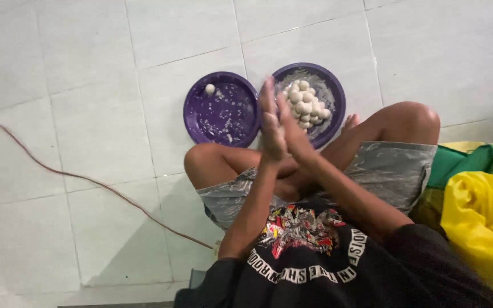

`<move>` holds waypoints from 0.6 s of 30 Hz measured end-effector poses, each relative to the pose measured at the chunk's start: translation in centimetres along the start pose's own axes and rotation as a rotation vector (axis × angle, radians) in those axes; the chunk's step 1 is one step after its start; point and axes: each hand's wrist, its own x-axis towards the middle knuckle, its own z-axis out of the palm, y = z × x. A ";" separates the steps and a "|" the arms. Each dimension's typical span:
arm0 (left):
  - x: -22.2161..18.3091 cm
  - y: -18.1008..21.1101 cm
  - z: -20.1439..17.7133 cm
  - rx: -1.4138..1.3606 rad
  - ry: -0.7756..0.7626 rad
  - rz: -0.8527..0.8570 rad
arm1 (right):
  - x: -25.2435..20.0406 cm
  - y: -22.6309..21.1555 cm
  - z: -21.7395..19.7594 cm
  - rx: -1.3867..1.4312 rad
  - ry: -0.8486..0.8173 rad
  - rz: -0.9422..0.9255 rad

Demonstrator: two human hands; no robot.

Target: Rolling small pieces of dough into balls using palms and placing them into a bowl.

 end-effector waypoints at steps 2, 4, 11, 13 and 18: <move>-1.3 -1.1 -0.8 0.014 -0.033 -0.059 | -3.0 -4.0 2.1 0.062 -0.018 -0.053; -1.8 -0.3 -0.3 0.021 -0.062 -0.119 | -4.0 -5.2 2.6 0.116 -0.034 -0.105; -1.2 -1.7 0.2 0.122 0.022 0.069 | -1.3 -1.1 0.5 0.090 -0.060 -0.137; -2.0 -3.8 0.7 0.282 0.070 0.195 | 0.1 -0.5 -0.5 0.123 -0.024 -0.162; 0.1 0.1 -0.4 -0.101 0.041 -0.110 | -1.1 3.1 0.4 -0.017 -0.048 -0.155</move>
